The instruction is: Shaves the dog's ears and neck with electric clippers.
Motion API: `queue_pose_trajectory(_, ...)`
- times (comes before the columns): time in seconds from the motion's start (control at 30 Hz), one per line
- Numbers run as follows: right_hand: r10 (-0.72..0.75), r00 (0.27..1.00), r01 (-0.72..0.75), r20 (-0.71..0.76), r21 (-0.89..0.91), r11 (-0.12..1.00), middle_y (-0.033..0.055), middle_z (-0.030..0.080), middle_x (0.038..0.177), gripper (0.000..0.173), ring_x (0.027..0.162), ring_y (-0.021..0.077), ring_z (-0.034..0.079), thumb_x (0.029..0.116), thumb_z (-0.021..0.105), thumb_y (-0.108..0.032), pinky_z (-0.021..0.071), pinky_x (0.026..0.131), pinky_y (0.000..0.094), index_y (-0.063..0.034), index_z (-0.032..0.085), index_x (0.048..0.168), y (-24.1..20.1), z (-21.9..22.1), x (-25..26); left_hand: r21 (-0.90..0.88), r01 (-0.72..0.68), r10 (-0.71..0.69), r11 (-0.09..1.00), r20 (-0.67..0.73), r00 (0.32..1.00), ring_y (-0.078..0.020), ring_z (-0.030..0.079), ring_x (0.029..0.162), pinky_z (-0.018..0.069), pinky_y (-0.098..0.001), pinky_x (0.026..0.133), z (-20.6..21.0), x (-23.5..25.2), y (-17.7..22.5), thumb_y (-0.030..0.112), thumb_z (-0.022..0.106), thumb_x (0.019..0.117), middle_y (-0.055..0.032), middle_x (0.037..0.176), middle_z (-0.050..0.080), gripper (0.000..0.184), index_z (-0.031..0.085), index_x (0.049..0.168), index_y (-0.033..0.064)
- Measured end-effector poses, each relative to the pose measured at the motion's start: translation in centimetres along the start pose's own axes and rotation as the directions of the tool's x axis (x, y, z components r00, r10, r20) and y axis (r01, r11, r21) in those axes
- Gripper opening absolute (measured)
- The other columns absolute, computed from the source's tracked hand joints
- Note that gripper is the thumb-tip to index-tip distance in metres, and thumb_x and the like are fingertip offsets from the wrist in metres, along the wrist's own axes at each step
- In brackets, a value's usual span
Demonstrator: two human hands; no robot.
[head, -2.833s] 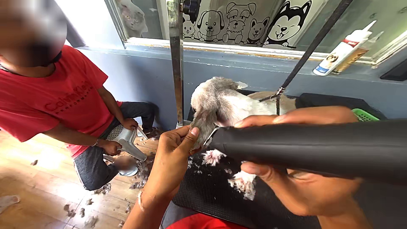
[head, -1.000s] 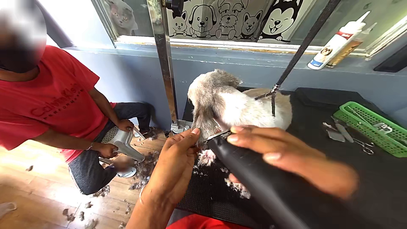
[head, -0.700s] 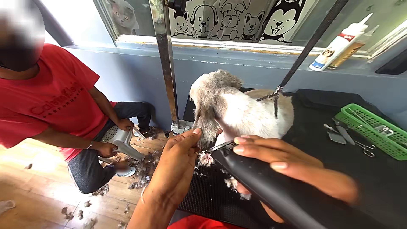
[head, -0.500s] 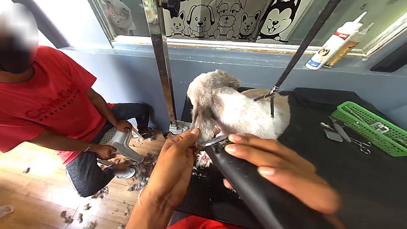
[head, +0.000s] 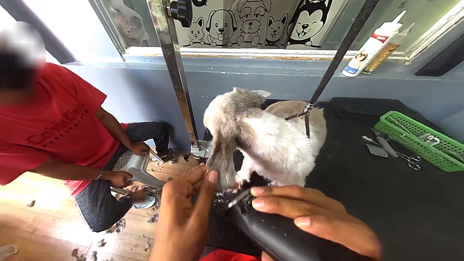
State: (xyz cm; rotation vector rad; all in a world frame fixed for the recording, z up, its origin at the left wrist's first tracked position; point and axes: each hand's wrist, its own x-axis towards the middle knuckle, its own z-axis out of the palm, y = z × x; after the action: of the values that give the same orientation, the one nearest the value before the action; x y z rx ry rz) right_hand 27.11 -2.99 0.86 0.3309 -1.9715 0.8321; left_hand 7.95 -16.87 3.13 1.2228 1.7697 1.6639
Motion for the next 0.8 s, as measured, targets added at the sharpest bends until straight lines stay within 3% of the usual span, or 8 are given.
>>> queue_pose_trajectory(0.03,0.026,0.999,-0.024,-0.024,0.087,0.996,0.0118,0.072,0.121,0.044,0.117,0.0327,0.069,0.0890,0.081,-0.018,0.0598,0.099,0.0444,-0.0109,0.053,0.123,-0.1,0.1,-0.2,0.101,-0.063,0.062,0.993,0.014,0.998,-0.0106,0.073,0.076,0.0625,-0.0299,0.078,-0.6,-0.4,0.5,0.014,0.053,0.1025,0.0008,0.080,0.074,0.022,0.073,0.095,0.0077)
queue_pose_trajectory(0.1,0.060,0.992,-0.034,-0.113,0.214,0.976,0.0131,0.072,0.121,0.053,0.114,0.0335,0.070,0.0861,0.083,-0.014,0.0606,0.098,0.0471,-0.0114,0.054,0.131,-0.2,0.4,-0.7,0.246,-0.158,0.142,0.956,0.082,0.986,-0.0070,0.074,0.087,0.0552,-0.0409,0.106,-1.7,-0.9,1.5,0.013,0.054,0.1041,0.0044,0.087,0.076,0.022,0.073,0.099,0.0050)
queue_pose_trajectory(0.13,0.088,0.983,-0.045,-0.162,0.251,0.967,0.0122,0.073,0.121,0.058,0.113,0.0326,0.071,0.0843,0.084,-0.013,0.0608,0.098,0.0472,-0.0120,0.054,0.134,-0.3,0.5,-0.9,0.290,-0.189,0.161,0.938,0.118,0.980,-0.0065,0.073,0.088,0.0525,-0.0443,0.108,-2.3,-0.9,1.8,0.014,0.053,0.1051,0.0050,0.088,0.076,0.022,0.073,0.099,0.0054)
queue_pose_trajectory(0.27,0.202,0.929,-0.120,-0.309,0.264,0.957,0.0054,0.075,0.117,0.062,0.109,0.0266,0.073,0.0803,0.088,-0.017,0.0618,0.097,0.0426,-0.0170,0.056,0.133,-0.6,0.4,-0.7,0.404,-0.246,0.192,0.881,0.169,0.967,-0.0038,0.065,0.077,0.0578,-0.0242,0.069,-4.4,0.6,1.5,0.026,0.051,0.1076,0.0081,0.087,0.068,0.024,0.070,0.099,0.0145)
queue_pose_trajectory(0.37,0.219,0.919,-0.149,-0.329,0.225,0.963,0.0021,0.074,0.118,0.059,0.110,0.0229,0.072,0.0844,0.084,-0.023,0.0607,0.099,0.0394,-0.0193,0.053,0.135,-0.2,0.4,-0.5,0.456,-0.240,0.221,0.857,0.095,0.971,0.0003,0.061,0.071,0.0524,-0.0183,0.059,-4.4,2.8,0.6,0.031,0.049,0.1067,0.0114,0.088,0.065,0.023,0.068,0.101,0.0199)
queue_pose_trajectory(0.5,0.238,0.912,-0.161,-0.333,0.242,0.957,0.0020,0.074,0.118,0.058,0.111,0.0224,0.072,0.0851,0.083,-0.024,0.0604,0.099,0.0391,-0.0192,0.054,0.135,0.3,0.6,-0.7,0.352,-0.168,0.173,0.921,0.017,0.985,-0.0045,0.062,0.072,0.0525,-0.0209,0.059,-2.9,5.9,-0.7,0.023,0.045,0.1070,0.0062,0.087,0.064,0.024,0.067,0.102,0.0145)
queue_pose_trajectory(0.63,0.250,0.902,-0.172,-0.351,0.238,0.956,0.0053,0.075,0.115,0.064,0.106,0.0261,0.073,0.0805,0.088,-0.023,0.0622,0.096,0.0424,-0.0180,0.054,0.135,0.6,0.7,-1.4,0.139,-0.029,0.011,0.990,0.127,0.992,-0.0155,0.070,0.080,0.0631,-0.0353,0.070,-0.9,8.6,-1.3,0.045,0.043,0.1093,-0.0015,0.091,0.070,0.041,0.066,0.114,0.0115)
queue_pose_trajectory(0.8,0.265,0.906,-0.188,-0.329,0.249,0.950,0.0066,0.075,0.116,0.067,0.108,0.0275,0.073,0.0801,0.088,-0.021,0.0613,0.098,0.0446,-0.0193,0.053,0.137,0.7,0.4,-1.8,0.040,0.124,-0.127,0.992,0.112,0.985,-0.0167,0.065,0.061,0.0553,-0.0313,0.054,1.8,11.3,-2.2,0.044,0.061,0.1021,-0.0068,0.075,0.068,0.037,0.068,0.098,0.0078)
